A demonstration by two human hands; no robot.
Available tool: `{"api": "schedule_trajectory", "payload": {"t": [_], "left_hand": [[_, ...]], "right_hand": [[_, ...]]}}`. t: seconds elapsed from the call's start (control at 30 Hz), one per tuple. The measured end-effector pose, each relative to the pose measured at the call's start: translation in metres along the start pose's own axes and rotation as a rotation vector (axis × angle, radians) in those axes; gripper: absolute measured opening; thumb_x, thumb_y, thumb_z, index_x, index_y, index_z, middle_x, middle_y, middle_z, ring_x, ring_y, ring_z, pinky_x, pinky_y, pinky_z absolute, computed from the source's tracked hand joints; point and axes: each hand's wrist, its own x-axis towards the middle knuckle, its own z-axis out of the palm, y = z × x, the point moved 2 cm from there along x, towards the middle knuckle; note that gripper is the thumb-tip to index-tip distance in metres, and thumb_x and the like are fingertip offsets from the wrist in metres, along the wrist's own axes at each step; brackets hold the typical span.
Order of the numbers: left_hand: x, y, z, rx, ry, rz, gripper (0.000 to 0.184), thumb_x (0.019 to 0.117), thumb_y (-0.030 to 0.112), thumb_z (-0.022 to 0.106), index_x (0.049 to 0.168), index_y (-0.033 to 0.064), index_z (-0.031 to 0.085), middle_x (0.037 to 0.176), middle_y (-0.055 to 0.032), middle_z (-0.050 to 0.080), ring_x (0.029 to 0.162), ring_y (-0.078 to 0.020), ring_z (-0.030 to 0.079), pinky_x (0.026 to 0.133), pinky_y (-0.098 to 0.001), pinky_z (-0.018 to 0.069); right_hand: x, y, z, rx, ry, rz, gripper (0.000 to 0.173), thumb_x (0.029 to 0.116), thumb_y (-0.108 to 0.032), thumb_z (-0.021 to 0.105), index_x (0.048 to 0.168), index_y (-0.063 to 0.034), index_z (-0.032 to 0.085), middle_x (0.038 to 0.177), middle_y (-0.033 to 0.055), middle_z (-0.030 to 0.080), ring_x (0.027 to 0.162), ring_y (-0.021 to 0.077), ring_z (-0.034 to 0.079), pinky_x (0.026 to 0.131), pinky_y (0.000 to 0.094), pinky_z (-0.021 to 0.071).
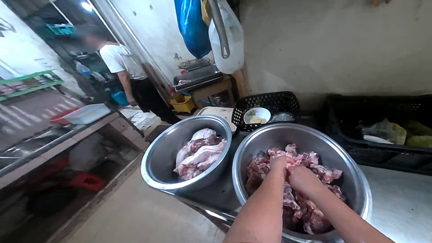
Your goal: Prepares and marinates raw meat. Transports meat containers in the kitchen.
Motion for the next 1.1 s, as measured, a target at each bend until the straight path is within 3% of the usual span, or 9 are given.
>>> {"api": "schedule_trajectory", "payload": {"t": [0.1, 0.17, 0.23, 0.43, 0.53, 0.63, 0.73, 0.83, 1.1], "left_hand": [[-0.006, -0.003, -0.006, -0.041, 0.048, 0.010, 0.041, 0.0932, 0.017, 0.073, 0.126, -0.0050, 0.062, 0.113, -0.0201, 0.067, 0.099, -0.0279, 0.066, 0.088, -0.0445, 0.0547], [-0.007, 0.000, -0.029, -0.306, 0.158, 0.073, 0.042, 0.0959, 0.013, 0.069, 0.131, -0.0038, 0.055, 0.109, -0.0233, 0.065, 0.088, -0.0310, 0.066, 0.076, -0.0473, 0.0573], [0.009, 0.006, -0.049, -0.387, 0.198, 0.058, 0.057, 0.0941, 0.010, 0.070, 0.145, 0.0021, 0.045, 0.125, -0.0262, 0.060, 0.103, -0.0381, 0.065, 0.082, -0.0560, 0.0577], [-0.005, 0.032, -0.070, -0.006, 0.216, 0.177, 0.080, 0.0842, 0.002, 0.076, 0.151, 0.0064, 0.032, 0.129, -0.0276, 0.058, 0.105, -0.0391, 0.064, 0.081, -0.0546, 0.0567], [-0.025, 0.041, -0.085, 0.076, 0.101, 0.278, 0.079, 0.0915, 0.012, 0.072, 0.158, 0.0161, 0.030, 0.142, -0.0230, 0.053, 0.119, -0.0376, 0.058, 0.093, -0.0564, 0.0509], [-0.043, 0.044, -0.102, 0.143, -0.057, 0.349, 0.074, 0.1029, 0.033, 0.061, 0.164, 0.0262, 0.020, 0.158, -0.0161, 0.040, 0.140, -0.0385, 0.042, 0.106, -0.0658, 0.0384], [-0.043, 0.031, -0.116, 0.249, -0.015, 0.284, 0.067, 0.1047, 0.045, 0.055, 0.161, 0.0192, 0.031, 0.160, -0.0173, 0.039, 0.144, -0.0389, 0.039, 0.111, -0.0657, 0.0340], [-0.025, 0.005, -0.121, 0.468, -0.003, 0.195, 0.067, 0.1024, 0.033, 0.062, 0.159, 0.0104, 0.034, 0.153, -0.0199, 0.048, 0.139, -0.0359, 0.048, 0.112, -0.0573, 0.0409], [-0.016, -0.017, -0.119, 0.799, -0.034, 0.328, 0.062, 0.0971, 0.011, 0.064, 0.155, 0.0099, 0.042, 0.161, -0.0152, 0.038, 0.145, -0.0295, 0.042, 0.117, -0.0502, 0.0393]], "right_hand": [[-0.019, -0.008, 0.006, 0.011, -0.068, -0.064, 0.034, 0.1011, -0.025, 0.052, 0.122, -0.0032, 0.067, 0.130, 0.0222, 0.065, 0.126, 0.0401, 0.059, 0.102, 0.0624, 0.0470], [-0.052, -0.029, 0.018, 0.068, -0.133, -0.224, 0.033, 0.1003, -0.026, 0.059, 0.122, -0.0020, 0.068, 0.124, 0.0264, 0.066, 0.120, 0.0455, 0.061, 0.099, 0.0670, 0.0465], [-0.067, -0.028, 0.024, 0.046, -0.143, -0.215, 0.034, 0.1011, -0.029, 0.056, 0.123, -0.0067, 0.069, 0.124, 0.0235, 0.067, 0.120, 0.0438, 0.062, 0.098, 0.0667, 0.0482], [-0.051, 0.032, -0.015, 0.231, 0.270, -0.078, 0.044, 0.1071, -0.036, 0.049, 0.133, -0.0036, 0.064, 0.135, 0.0202, 0.063, 0.126, 0.0363, 0.061, 0.108, 0.0569, 0.0458], [-0.036, 0.056, -0.026, 0.268, 0.408, -0.187, 0.052, 0.1080, -0.043, 0.046, 0.135, -0.0006, 0.061, 0.137, 0.0224, 0.060, 0.129, 0.0377, 0.057, 0.110, 0.0577, 0.0437], [-0.035, 0.075, -0.029, 0.306, 0.361, -0.242, 0.063, 0.1094, -0.046, 0.036, 0.154, -0.0032, 0.043, 0.160, 0.0218, 0.040, 0.149, 0.0387, 0.036, 0.121, 0.0596, 0.0288], [-0.042, 0.104, -0.014, 0.304, 0.483, -0.283, 0.061, 0.1061, -0.050, 0.040, 0.146, -0.0068, 0.056, 0.155, 0.0216, 0.047, 0.144, 0.0404, 0.043, 0.117, 0.0635, 0.0340], [-0.056, 0.129, 0.015, 0.312, 0.612, -0.346, 0.056, 0.1039, -0.046, 0.044, 0.138, -0.0071, 0.065, 0.147, 0.0225, 0.055, 0.138, 0.0427, 0.051, 0.113, 0.0633, 0.0388], [-0.062, 0.140, 0.035, 0.337, 0.499, -0.337, 0.046, 0.1059, -0.032, 0.050, 0.136, 0.0001, 0.064, 0.148, 0.0285, 0.051, 0.140, 0.0460, 0.047, 0.117, 0.0601, 0.0361]]}}
